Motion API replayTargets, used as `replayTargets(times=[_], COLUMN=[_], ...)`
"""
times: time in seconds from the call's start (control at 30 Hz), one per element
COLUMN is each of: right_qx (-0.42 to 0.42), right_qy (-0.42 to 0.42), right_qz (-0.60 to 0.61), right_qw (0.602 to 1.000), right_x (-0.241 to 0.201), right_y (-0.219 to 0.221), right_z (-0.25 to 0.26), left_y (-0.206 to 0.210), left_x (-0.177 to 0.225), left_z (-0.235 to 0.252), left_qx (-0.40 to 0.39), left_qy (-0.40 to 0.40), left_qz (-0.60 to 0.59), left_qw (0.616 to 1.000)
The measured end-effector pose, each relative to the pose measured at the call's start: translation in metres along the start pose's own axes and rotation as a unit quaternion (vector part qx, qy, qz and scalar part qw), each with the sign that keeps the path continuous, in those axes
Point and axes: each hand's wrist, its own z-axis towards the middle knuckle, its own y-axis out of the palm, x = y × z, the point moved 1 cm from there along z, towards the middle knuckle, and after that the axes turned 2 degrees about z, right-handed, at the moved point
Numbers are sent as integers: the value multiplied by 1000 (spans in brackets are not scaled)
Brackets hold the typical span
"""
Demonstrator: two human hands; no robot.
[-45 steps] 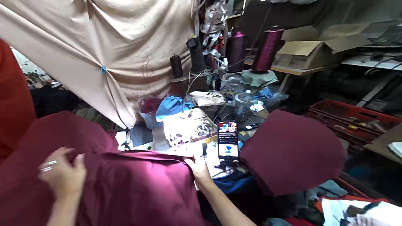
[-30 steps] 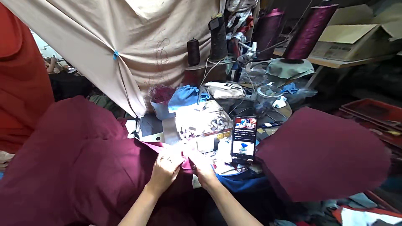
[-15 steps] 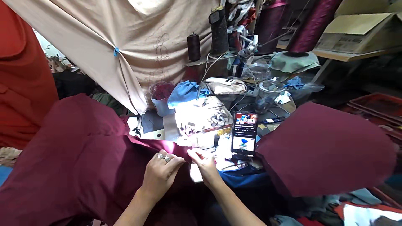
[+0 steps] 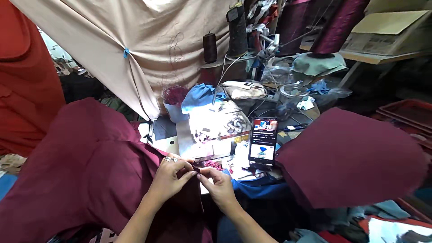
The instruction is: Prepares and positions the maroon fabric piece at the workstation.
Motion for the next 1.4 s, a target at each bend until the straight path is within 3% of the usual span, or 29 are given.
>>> replayTargets(times=[0.3,0.47,0.83,0.97,1.23,1.33,1.4], right_qx=[-12,-45,-173,-154,-74,-73,-114], right_qy=[-6,-3,194,130,87,77,27], right_qz=[8,7,-45,-102,-100,-109,-97], right_qw=[1000,999,964,974,988,988,988], right_x=[-3,-10,22,19,21,11,-11], right_y=[1,2,-5,-7,-15,-16,-12], right_z=[-4,-4,-13,-12,-6,-15,-34], left_y=[-3,-12,-135,-145,-118,-110,-106], left_x=[2,6,27,9,-21,-13,-10], left_z=[1,6,36,31,18,24,32], left_qx=[-24,-26,130,190,270,283,286], left_qy=[-29,4,62,66,-80,-76,-51], left_qz=[-49,-54,-136,-98,-208,-231,-242], left_qw=[998,998,980,975,937,928,926])
